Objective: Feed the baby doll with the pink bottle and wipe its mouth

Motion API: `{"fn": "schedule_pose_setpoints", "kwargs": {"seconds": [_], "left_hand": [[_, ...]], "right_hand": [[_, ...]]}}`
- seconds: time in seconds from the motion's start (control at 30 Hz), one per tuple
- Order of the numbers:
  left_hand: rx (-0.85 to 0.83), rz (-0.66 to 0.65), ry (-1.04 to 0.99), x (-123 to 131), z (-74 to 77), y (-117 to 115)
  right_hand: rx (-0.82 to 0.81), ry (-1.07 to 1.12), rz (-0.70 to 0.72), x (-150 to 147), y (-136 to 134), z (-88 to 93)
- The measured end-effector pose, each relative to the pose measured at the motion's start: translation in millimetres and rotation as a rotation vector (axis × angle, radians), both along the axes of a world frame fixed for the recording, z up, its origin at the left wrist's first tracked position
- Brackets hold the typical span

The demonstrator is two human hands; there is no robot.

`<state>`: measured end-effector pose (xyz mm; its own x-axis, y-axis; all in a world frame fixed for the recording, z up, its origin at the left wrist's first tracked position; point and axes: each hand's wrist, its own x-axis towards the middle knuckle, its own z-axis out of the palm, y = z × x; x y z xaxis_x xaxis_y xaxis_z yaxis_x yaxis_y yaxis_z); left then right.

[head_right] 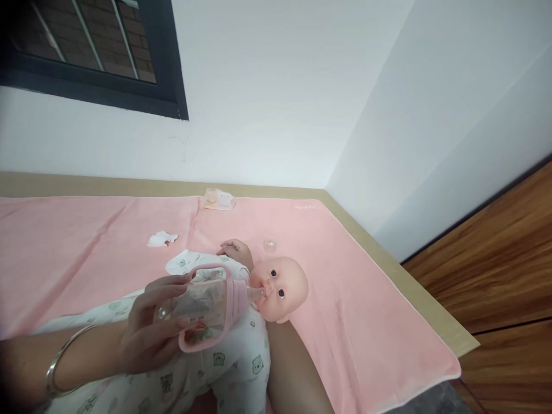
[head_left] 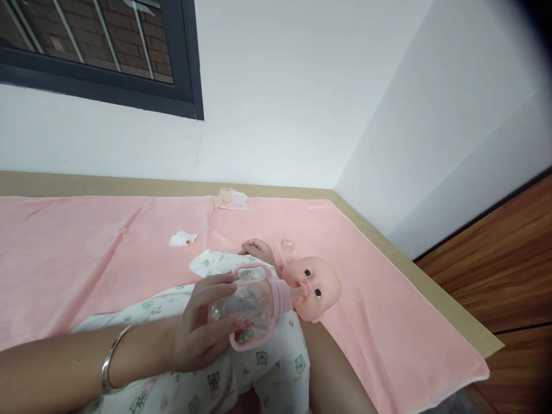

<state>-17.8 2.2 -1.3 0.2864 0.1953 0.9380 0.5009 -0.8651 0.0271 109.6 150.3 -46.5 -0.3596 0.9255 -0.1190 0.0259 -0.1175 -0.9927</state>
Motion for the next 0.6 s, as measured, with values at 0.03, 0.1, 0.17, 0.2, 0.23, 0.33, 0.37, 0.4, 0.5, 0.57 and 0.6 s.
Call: {"fn": "schedule_pose_setpoints", "kwargs": {"seconds": [0.03,0.1,0.17,0.2,0.23,0.33,0.37,0.4,0.5,0.57,0.6], "left_hand": [[0.001,0.001,0.001,0,-0.1,0],[0.009,-0.003,0.017,0,0.1,1],[0.019,-0.010,0.035,0,1.1,1],[0.023,-0.008,0.039,0,1.9,1],[0.026,0.000,0.039,0,2.8,1],[0.025,0.037,0.042,0,5.0,0],[0.023,0.043,0.050,-1,5.0,0],[0.023,0.043,0.055,-1,4.5,-1],[0.029,0.039,0.051,0,1.0,-1],[0.010,0.051,0.047,1,-0.5,-1],[-0.008,0.057,0.051,1,-0.1,0]], "right_hand": [[0.005,0.003,0.011,1,1,-1.6],[0.005,0.019,0.022,1,5,-5.8],[-0.002,0.036,0.026,1,8,-10.2],[-0.008,0.039,0.028,1,9,-12.0],[-0.017,0.038,0.031,0,10,-13.5],[-0.042,0.051,0.038,-1,11,-15.5],[-0.047,0.059,0.041,-1,11,-15.5],[-0.048,0.067,0.041,-1,11,-15.3],[-0.052,0.069,0.047,-1,12,-14.6],[-0.050,0.059,0.038,-1,13,-15.1],[-0.041,0.051,0.040,-1,13,-15.8]]}}
